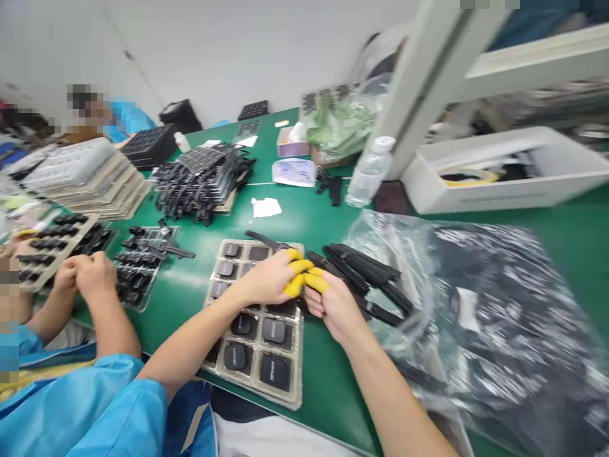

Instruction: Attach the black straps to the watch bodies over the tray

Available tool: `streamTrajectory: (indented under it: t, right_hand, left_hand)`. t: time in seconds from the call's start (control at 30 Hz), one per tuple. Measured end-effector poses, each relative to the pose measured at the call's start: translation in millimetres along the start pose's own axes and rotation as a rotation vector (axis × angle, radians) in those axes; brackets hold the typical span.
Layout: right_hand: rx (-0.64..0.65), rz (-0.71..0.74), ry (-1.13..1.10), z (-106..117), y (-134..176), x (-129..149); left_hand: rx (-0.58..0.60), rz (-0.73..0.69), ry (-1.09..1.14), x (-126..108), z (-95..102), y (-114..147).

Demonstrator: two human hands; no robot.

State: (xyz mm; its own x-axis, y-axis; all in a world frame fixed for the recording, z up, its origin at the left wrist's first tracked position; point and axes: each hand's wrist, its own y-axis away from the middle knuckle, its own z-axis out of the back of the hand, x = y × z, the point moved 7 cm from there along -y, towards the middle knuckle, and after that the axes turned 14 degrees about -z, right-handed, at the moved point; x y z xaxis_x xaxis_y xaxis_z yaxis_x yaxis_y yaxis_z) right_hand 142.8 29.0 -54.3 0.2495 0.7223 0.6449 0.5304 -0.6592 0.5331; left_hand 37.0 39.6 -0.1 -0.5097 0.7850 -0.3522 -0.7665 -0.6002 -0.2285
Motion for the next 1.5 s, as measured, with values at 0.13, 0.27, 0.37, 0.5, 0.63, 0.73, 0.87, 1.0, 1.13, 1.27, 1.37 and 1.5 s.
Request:
streamTrajectory:
  t: [0.13,0.27,0.37,0.5,0.63,0.73,0.87,1.0,1.13,1.27,1.37,1.5]
  right_hand:
    - [0.094,0.011,-0.027,-8.7,-2.0,8.4]
    - [0.078,0.14,0.035,-6.6,-3.3,18.7]
    - [-0.091,0.383,0.342,2.4,3.4,34.8]
    - [-0.26,0.564,0.885,6.9,14.9,50.1]
    - [-0.311,0.505,1.154,8.3,19.2,53.1]
    - [-0.293,0.498,1.218,3.3,23.0,54.0]
    - [-0.452,0.594,1.241,14.2,32.6,66.3]
    - [-0.815,0.482,1.409,56.1,34.0,74.9]
    - [-0.879,0.277,1.521,87.9,23.5,68.4]
    - [-0.88,0.274,1.532,91.2,20.3,68.3]
    - [-0.939,0.283,1.423,92.0,23.0,74.5]
    - [-1.033,0.445,1.139,90.1,35.1,86.9]
  left_hand:
    - [-0.13,-0.047,0.138,4.0,11.4,1.7]
    - [-0.221,-0.076,0.209,6.6,19.5,0.6]
    - [-0.239,-0.017,0.15,10.7,36.9,3.3]
    - [-0.056,0.193,-0.028,28.7,70.8,15.7]
    - [0.192,0.283,-0.29,40.7,96.5,28.9]
    - [0.266,0.289,-0.348,45.7,105.1,34.8]
    - [0.29,0.33,-0.184,63.6,105.7,45.2]
    - [0.348,0.465,-0.042,91.7,93.9,62.5]
    - [0.362,0.545,-0.118,107.4,78.7,69.5]
    - [0.323,0.585,-0.284,110.4,71.9,68.9]
    - [0.287,0.638,-0.42,106.7,79.7,75.1]
    - [0.339,0.69,-0.48,94.7,89.2,93.2]
